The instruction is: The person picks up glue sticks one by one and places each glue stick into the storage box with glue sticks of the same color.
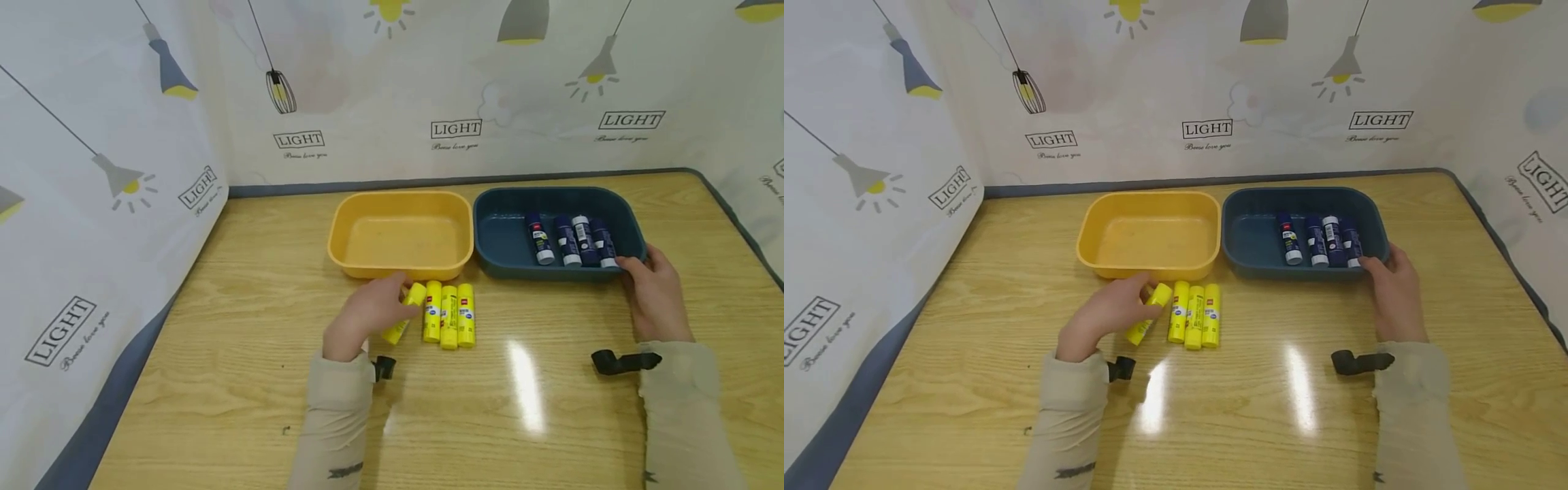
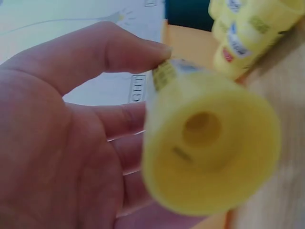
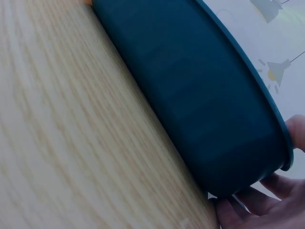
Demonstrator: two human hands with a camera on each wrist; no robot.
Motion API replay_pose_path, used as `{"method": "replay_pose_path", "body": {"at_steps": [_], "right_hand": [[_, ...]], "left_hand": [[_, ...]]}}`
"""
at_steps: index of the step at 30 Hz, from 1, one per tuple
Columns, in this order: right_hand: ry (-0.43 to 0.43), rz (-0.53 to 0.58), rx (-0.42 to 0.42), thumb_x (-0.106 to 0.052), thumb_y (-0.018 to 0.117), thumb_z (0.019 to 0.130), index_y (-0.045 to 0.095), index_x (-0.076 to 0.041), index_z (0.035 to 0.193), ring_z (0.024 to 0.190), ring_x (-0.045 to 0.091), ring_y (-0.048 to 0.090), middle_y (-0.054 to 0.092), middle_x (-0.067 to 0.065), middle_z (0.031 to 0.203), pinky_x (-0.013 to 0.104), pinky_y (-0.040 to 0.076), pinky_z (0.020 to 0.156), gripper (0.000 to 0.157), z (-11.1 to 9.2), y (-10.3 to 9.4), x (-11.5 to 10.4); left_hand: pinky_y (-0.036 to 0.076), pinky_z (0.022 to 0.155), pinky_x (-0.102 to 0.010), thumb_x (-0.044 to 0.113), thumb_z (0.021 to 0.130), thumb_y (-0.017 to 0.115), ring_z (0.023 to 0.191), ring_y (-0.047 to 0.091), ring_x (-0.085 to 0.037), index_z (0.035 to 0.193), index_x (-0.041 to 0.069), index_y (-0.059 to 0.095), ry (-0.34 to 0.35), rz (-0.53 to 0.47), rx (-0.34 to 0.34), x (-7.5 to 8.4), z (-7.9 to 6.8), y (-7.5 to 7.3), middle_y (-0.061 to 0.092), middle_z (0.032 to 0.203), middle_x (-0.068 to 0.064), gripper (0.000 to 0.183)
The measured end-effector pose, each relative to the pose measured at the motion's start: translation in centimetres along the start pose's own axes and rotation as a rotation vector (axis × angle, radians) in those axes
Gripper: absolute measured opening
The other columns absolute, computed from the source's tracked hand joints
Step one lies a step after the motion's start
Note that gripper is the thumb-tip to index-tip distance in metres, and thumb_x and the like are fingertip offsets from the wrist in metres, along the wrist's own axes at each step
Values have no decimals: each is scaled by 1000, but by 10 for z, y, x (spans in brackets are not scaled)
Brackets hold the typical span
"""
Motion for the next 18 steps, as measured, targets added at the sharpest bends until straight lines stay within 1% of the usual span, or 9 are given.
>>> {"method": "replay_pose_path", "body": {"at_steps": [2,4,7,10,14,18], "right_hand": [[4,-9,1,-18,62,84,16,-20,143,128,8,22,17,-2,146,24,16,105,75,0,0,1],[6,-12,2,-19,62,84,16,-20,143,128,8,22,17,-2,146,24,16,105,75,1,-2,2],[3,-2,1,-18,62,85,17,-19,143,127,8,22,17,-2,146,23,17,105,74,1,-2,2],[-2,10,-4,-16,60,85,16,-18,143,127,8,23,18,-1,146,23,17,105,72,1,-2,3],[-3,27,-7,-14,60,86,16,-18,143,127,8,22,18,0,145,22,18,104,72,0,-1,2],[-9,30,-12,-13,59,86,16,-17,143,127,9,23,18,1,145,22,18,104,72,0,-1,-1]], "left_hand": [[44,78,-33,38,83,58,92,52,-13,124,16,46,25,-41,-17,-1,-3,-3,55,111,1,48],[44,76,-33,37,84,57,90,52,-13,125,16,46,34,-60,-15,-1,-6,-8,54,111,1,47],[44,69,-30,35,84,56,81,53,-12,123,17,46,34,-69,2,1,-12,-16,55,106,2,44],[44,63,-27,32,83,56,73,53,-12,122,17,47,48,-61,20,4,-15,-25,55,101,2,43],[44,60,-26,30,82,57,70,53,-12,121,16,47,79,1,58,11,-14,-40,56,97,3,43],[44,58,-25,29,82,58,68,54,-11,120,16,48,75,68,76,16,-13,-58,57,95,2,42]]}}
Point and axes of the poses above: each hand's wrist, its own z-axis towards the middle knuckle, its own y-axis out of the palm, x = y × z, the point moved 5 cm from there along z, towards the middle knuckle
